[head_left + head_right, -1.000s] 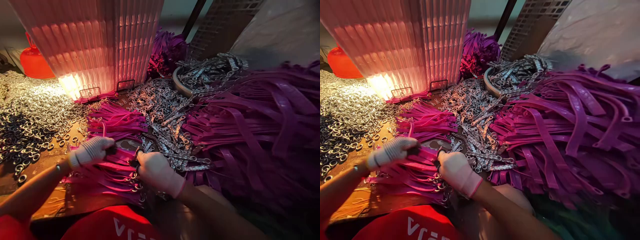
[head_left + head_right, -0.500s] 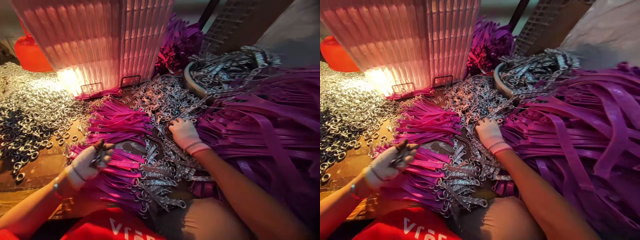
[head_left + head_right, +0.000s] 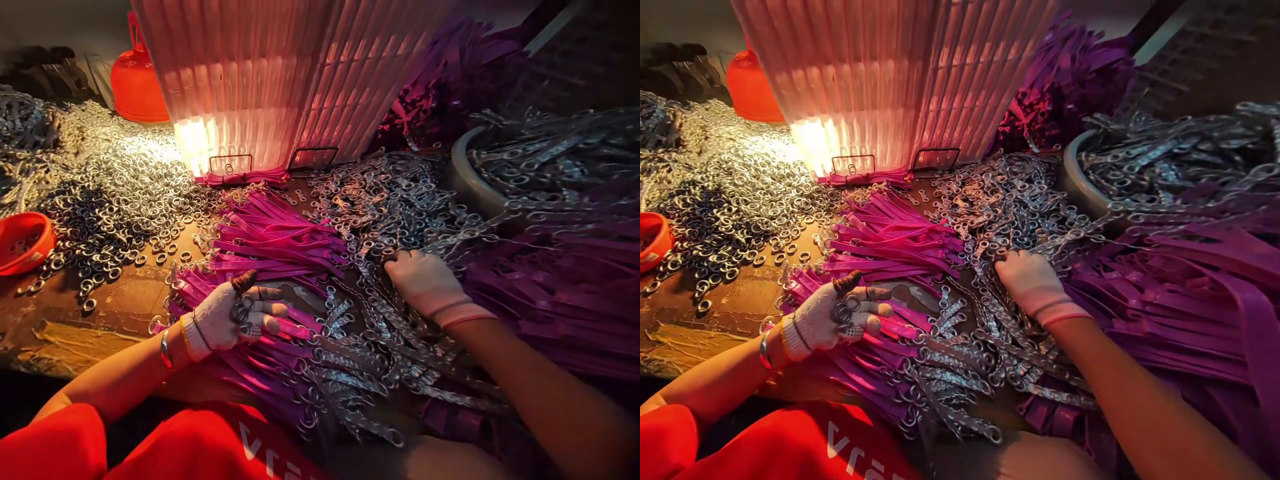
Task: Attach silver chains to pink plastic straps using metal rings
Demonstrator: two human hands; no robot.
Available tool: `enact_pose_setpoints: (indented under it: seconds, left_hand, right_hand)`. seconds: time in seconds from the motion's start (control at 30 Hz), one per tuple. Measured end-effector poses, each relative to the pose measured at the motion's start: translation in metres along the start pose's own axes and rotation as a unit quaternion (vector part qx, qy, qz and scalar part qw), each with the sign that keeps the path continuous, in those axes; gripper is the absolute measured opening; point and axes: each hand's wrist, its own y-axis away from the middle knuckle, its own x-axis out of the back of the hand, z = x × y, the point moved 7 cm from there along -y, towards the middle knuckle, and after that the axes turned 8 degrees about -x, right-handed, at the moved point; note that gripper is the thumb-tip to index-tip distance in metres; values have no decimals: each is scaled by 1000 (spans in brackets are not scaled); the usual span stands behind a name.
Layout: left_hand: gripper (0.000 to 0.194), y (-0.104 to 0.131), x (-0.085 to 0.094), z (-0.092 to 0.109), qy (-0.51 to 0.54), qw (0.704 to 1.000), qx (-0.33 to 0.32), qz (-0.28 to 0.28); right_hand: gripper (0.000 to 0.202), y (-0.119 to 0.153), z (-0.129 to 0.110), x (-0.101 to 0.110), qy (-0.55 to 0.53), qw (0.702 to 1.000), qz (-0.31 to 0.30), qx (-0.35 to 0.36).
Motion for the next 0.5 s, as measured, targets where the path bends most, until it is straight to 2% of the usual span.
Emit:
enact_pose_setpoints:
  seconds: [0.17, 0.23, 0.33, 0.4, 0.5]
  left_hand:
    - [53, 4, 2, -1, -20, 999, -7, -34]
    - [46, 4, 2, -2, -24, 999, -17, -25]
    - [34, 3, 3, -2, -47, 998, -33, 11]
    - [32, 2, 4, -2, -74, 996, -34, 38]
    - [30, -1, 6, -2, -89, 993, -35, 63]
  right_hand:
    - [29, 12, 8, 6, -54, 997, 46, -42]
    - [23, 18, 6, 7, -64, 994, 54, -66]
    - [22, 30, -12, 5, -87, 993, 52, -66]
    - [28, 40, -29, 2, -111, 992, 37, -41]
    - [35, 52, -39, -8, -104, 993, -47, -43]
